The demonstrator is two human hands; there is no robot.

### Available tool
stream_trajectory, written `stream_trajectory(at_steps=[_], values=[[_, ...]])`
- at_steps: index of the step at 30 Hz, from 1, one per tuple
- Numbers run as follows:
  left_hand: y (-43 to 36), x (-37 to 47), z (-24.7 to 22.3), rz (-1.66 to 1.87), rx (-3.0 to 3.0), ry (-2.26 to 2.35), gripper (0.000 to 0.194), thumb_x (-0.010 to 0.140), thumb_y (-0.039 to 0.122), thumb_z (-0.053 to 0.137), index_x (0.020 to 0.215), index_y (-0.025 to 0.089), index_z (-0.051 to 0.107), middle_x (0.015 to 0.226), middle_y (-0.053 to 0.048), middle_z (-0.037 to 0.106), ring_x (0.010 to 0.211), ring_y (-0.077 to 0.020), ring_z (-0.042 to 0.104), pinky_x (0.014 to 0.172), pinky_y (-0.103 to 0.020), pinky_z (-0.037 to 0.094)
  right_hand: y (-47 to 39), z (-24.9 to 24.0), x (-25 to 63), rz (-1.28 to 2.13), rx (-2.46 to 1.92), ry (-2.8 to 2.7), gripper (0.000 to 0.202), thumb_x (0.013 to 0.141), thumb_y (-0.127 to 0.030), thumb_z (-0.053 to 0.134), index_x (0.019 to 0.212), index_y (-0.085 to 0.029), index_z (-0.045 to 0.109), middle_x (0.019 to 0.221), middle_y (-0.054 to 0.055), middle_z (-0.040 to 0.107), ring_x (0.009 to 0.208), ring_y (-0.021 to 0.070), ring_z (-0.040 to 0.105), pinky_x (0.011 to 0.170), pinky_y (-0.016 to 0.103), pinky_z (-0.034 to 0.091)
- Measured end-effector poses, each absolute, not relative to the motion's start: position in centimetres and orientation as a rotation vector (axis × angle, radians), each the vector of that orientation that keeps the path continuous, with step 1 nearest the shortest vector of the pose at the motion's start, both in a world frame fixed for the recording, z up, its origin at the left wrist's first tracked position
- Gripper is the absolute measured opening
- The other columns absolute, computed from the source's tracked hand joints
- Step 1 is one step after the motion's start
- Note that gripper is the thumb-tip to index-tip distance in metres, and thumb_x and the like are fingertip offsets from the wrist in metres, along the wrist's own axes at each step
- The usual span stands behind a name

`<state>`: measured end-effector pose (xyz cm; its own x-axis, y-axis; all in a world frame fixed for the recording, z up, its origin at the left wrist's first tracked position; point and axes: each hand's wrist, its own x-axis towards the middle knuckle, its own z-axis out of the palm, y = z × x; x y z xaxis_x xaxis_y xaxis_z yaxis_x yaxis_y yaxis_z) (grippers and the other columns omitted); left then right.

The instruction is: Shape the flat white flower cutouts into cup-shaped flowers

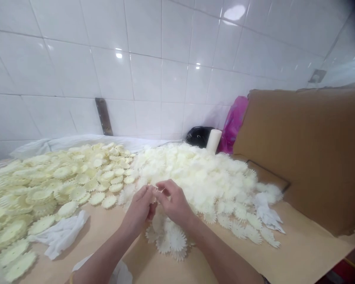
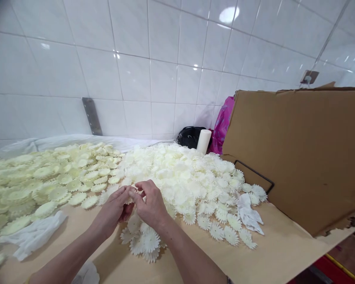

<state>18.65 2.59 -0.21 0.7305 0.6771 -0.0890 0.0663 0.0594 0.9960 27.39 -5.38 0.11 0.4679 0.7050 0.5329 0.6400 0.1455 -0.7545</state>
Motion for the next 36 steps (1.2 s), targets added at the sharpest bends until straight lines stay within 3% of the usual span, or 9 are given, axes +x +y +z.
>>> stream_trajectory(at_steps=[6,12,17,21,31,36], values=[[2.2,18.6,0.3,0.5,1.597,0.681,0.034,0.071,0.052,0.049,0.083,0.021,0.042,0.044,0.008,0.038,0.039,-0.0075,0.033,0.037,-0.017,0.023,-5.4,0.4,27.7,0.171,-1.488,-1.155,0.017,0.081,-0.023,0.043,0.078,-0.016,0.058,0.074,0.003,0.058,0.069,0.0133,0.054,0.064,0.024,0.043],[3.4,18.9,-0.4,0.613,1.332,0.655,0.028,0.063,0.039,0.061,0.067,0.016,0.046,0.052,0.004,0.045,0.048,-0.0077,0.042,0.047,-0.019,0.032,-5.2,0.3,27.9,0.236,-1.418,-1.005,0.009,0.073,-0.025,0.051,0.07,-0.017,0.051,0.063,-0.001,0.053,0.058,0.0124,0.052,0.057,0.024,0.043],[3.3,18.9,-0.8,0.709,1.407,0.66,0.021,0.063,0.03,0.059,0.055,0.014,0.046,0.048,0.004,0.044,0.045,-0.0071,0.041,0.048,-0.02,0.032,-5.4,-0.3,28.1,0.371,-1.418,-0.972,0.016,0.068,-0.03,0.056,0.074,-0.016,0.051,0.062,-0.001,0.052,0.059,0.014,0.053,0.057,0.026,0.044],[3.1,18.8,-0.7,0.692,1.549,0.656,0.018,0.065,0.027,0.055,0.054,0.015,0.046,0.044,0.004,0.043,0.042,-0.007,0.039,0.046,-0.02,0.03,-5.5,-0.4,28.5,0.424,-1.482,-1.068,0.028,0.071,-0.038,0.056,0.087,-0.016,0.053,0.075,0.003,0.056,0.069,0.0161,0.054,0.062,0.026,0.043],[3.1,18.7,-0.6,0.5,1.181,0.527,0.021,0.066,0.028,0.06,0.058,0.013,0.048,0.048,0.002,0.046,0.044,-0.0079,0.045,0.047,-0.021,0.033,-5.9,0.4,28.3,0.545,-1.412,-1.154,0.02,0.072,-0.036,0.053,0.075,-0.016,0.051,0.064,0.0,0.054,0.062,0.0142,0.051,0.058,0.025,0.039],[2.8,18.6,-0.1,0.436,0.974,0.439,0.015,0.067,0.021,0.06,0.062,0.011,0.051,0.05,0.0,0.047,0.045,-0.0077,0.047,0.046,-0.02,0.034,-5.8,0.1,28.0,0.33,-1.515,-1.139,0.02,0.077,-0.035,0.046,0.068,-0.017,0.046,0.056,-0.003,0.045,0.054,0.0115,0.042,0.052,0.022,0.035]])
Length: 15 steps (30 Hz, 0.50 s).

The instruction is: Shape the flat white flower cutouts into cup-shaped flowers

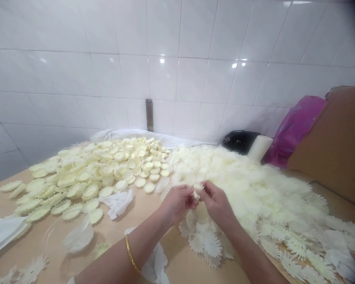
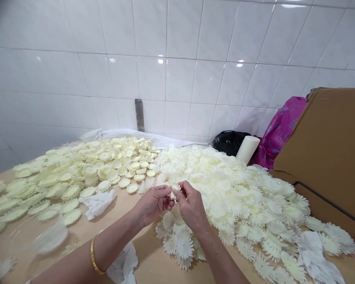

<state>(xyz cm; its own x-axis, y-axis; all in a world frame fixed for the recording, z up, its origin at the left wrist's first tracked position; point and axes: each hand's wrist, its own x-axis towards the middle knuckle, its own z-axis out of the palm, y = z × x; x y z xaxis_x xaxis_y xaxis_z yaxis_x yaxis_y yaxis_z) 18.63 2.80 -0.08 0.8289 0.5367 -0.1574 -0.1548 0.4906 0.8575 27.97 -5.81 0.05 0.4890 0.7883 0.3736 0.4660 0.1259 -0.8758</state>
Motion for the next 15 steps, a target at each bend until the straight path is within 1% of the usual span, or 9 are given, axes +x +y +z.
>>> stream_trajectory(at_steps=[3,7,10,13,15], values=[[2.7,18.6,-0.3,0.443,0.982,0.422,0.014,0.069,0.022,0.059,0.065,0.01,0.052,0.053,-0.001,0.049,0.047,-0.0082,0.048,0.048,-0.021,0.036,-5.8,0.0,27.5,0.193,-1.599,-1.143,0.021,0.078,-0.034,0.042,0.064,-0.018,0.042,0.052,-0.004,0.041,0.049,0.0103,0.038,0.047,0.021,0.031],[2.4,18.8,-0.6,0.48,1.01,0.424,0.016,0.07,0.024,0.059,0.065,0.011,0.05,0.053,-0.001,0.048,0.048,-0.009,0.05,0.049,-0.022,0.038,-5.6,-0.1,27.3,0.039,-1.7,-1.14,0.024,0.079,-0.033,0.039,0.06,-0.02,0.035,0.048,-0.006,0.036,0.045,0.0098,0.036,0.044,0.02,0.028],[1.8,18.9,-0.4,0.51,1.045,0.437,0.02,0.069,0.027,0.06,0.065,0.012,0.048,0.055,0.0,0.048,0.049,-0.0087,0.049,0.05,-0.023,0.039,-5.4,-0.3,27.4,0.024,-1.726,-1.132,0.027,0.079,-0.034,0.039,0.058,-0.02,0.031,0.046,-0.006,0.034,0.044,0.0095,0.035,0.043,0.02,0.027],[1.1,18.9,0.0,0.505,1.074,0.458,0.026,0.068,0.034,0.061,0.066,0.014,0.044,0.057,0.001,0.048,0.048,-0.0076,0.047,0.05,-0.023,0.039,-5.2,-0.4,27.6,0.035,-1.738,-1.088,0.031,0.079,-0.037,0.039,0.055,-0.021,0.027,0.045,-0.007,0.031,0.042,0.0092,0.033,0.041,0.02,0.027],[0.7,18.8,0.1,0.503,1.083,0.484,0.027,0.068,0.034,0.061,0.066,0.016,0.041,0.056,0.002,0.048,0.048,-0.0074,0.047,0.049,-0.022,0.038,-5.1,-0.5,27.7,0.036,-1.741,-1.053,0.034,0.078,-0.039,0.04,0.054,-0.021,0.026,0.044,-0.007,0.03,0.042,0.0091,0.031,0.041,0.02,0.026]])
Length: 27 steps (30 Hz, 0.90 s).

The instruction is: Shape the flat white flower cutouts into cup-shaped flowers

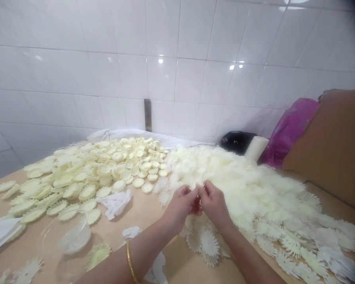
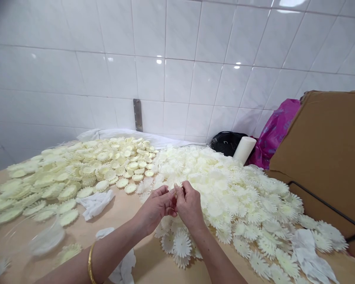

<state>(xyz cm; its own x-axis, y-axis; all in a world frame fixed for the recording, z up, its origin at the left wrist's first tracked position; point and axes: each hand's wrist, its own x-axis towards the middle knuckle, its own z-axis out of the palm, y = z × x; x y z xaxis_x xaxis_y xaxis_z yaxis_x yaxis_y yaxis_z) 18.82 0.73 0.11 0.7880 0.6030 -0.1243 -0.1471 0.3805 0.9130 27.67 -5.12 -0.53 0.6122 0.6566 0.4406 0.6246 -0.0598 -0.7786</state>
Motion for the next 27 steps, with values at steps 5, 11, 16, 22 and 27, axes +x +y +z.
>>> stream_trajectory(at_steps=[5,11,16,22,27], values=[[0.8,18.8,-0.2,0.507,1.158,0.504,0.023,0.069,0.026,0.057,0.061,0.017,0.038,0.053,0.001,0.048,0.048,-0.0099,0.05,0.05,-0.024,0.039,-5.3,-0.4,27.6,0.155,-1.669,-0.965,0.044,0.08,-0.051,0.037,0.05,-0.02,0.027,0.042,-0.006,0.031,0.042,0.0096,0.034,0.043,0.022,0.029],[1.2,18.9,-0.2,0.548,1.233,0.534,0.03,0.071,0.035,0.053,0.056,0.018,0.033,0.046,0.005,0.04,0.042,-0.0096,0.048,0.045,-0.023,0.036,-5.6,-0.2,27.9,0.36,-1.551,-0.934,0.049,0.079,-0.058,0.036,0.049,-0.019,0.036,0.041,-0.002,0.041,0.041,0.0114,0.04,0.047,0.024,0.035],[1.3,18.9,-0.6,0.558,1.238,0.557,0.032,0.074,0.041,0.049,0.057,0.018,0.035,0.047,0.005,0.038,0.042,-0.0094,0.047,0.044,-0.023,0.036,-5.6,-0.2,27.9,0.405,-1.502,-1.005,0.044,0.08,-0.052,0.039,0.053,-0.018,0.042,0.048,-0.001,0.048,0.047,0.0119,0.046,0.053,0.024,0.038],[2.1,18.9,-0.4,0.543,1.224,0.489,0.035,0.071,0.044,0.052,0.055,0.017,0.037,0.049,0.005,0.037,0.043,-0.0091,0.047,0.045,-0.023,0.036,-5.7,-0.2,28.4,0.221,-1.596,-1.02,0.03,0.08,-0.041,0.044,0.062,-0.018,0.047,0.056,-0.001,0.052,0.051,0.0116,0.046,0.053,0.024,0.038],[3.1,18.4,0.2,0.546,1.19,0.443,0.032,0.068,0.042,0.057,0.058,0.014,0.044,0.051,0.003,0.041,0.047,-0.0089,0.048,0.049,-0.023,0.038,-5.8,0.1,28.3,0.196,-1.442,-1.277,0.018,0.079,-0.029,0.047,0.09,-0.018,0.057,0.087,0.006,0.058,0.072,0.0163,0.054,0.066,0.028,0.043]])
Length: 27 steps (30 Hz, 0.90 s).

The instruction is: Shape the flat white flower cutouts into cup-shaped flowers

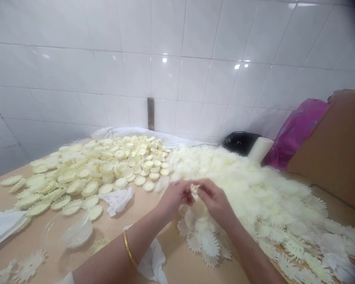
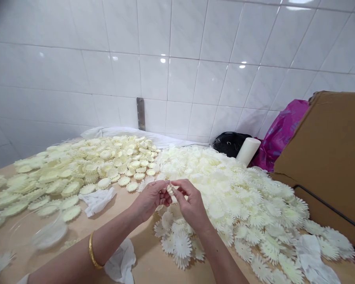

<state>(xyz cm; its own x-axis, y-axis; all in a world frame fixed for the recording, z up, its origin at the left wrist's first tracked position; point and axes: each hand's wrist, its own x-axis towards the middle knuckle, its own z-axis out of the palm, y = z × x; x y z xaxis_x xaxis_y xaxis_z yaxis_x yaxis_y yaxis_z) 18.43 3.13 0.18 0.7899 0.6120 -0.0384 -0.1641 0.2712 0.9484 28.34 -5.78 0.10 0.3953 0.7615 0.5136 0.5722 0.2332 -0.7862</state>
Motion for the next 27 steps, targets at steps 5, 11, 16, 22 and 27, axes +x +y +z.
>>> stream_trajectory(at_steps=[5,11,16,22,27], values=[[2.4,18.4,0.0,0.554,1.15,0.42,0.037,0.067,0.05,0.056,0.064,0.015,0.045,0.065,-0.001,0.05,0.061,-0.0106,0.052,0.057,-0.025,0.042,-5.8,0.1,27.3,-0.037,-1.521,-1.246,0.018,0.08,-0.024,0.043,0.066,-0.018,0.054,0.068,0.004,0.055,0.063,0.0156,0.051,0.058,0.026,0.04],[2.1,18.8,-0.4,0.604,1.108,0.496,0.029,0.066,0.038,0.061,0.066,0.017,0.041,0.064,0.001,0.048,0.062,-0.0115,0.054,0.056,-0.024,0.043,-5.9,0.1,27.8,0.183,-1.575,-1.095,0.023,0.079,-0.034,0.045,0.066,-0.017,0.054,0.059,0.002,0.053,0.057,0.0145,0.049,0.055,0.025,0.041],[3.2,18.6,-0.2,0.477,1.198,0.485,0.022,0.07,0.032,0.056,0.064,0.015,0.044,0.056,0.0,0.048,0.053,-0.0122,0.053,0.054,-0.026,0.042,-6.2,0.4,28.4,0.136,-1.611,-1.052,0.027,0.077,-0.039,0.05,0.09,-0.017,0.057,0.083,0.006,0.058,0.063,0.0148,0.051,0.06,0.028,0.043],[2.3,18.6,-0.3,0.496,1.166,0.527,0.035,0.069,0.049,0.054,0.072,0.015,0.049,0.065,-0.002,0.051,0.058,-0.0129,0.054,0.055,-0.027,0.043,-6.0,0.4,27.8,0.276,-1.568,-0.989,0.026,0.073,-0.042,0.054,0.067,-0.017,0.052,0.058,0.0,0.051,0.053,0.013,0.047,0.05,0.026,0.042],[1.0,18.9,-1.2,0.581,1.19,0.553,0.033,0.059,0.041,0.066,0.065,0.013,0.05,0.061,-0.001,0.052,0.052,-0.0078,0.047,0.048,-0.021,0.035,-5.5,-0.1,27.4,0.38,-1.43,-0.75,0.027,0.067,-0.042,0.06,0.061,-0.017,0.05,0.054,-0.001,0.05,0.051,0.0131,0.048,0.05,0.026,0.042]])
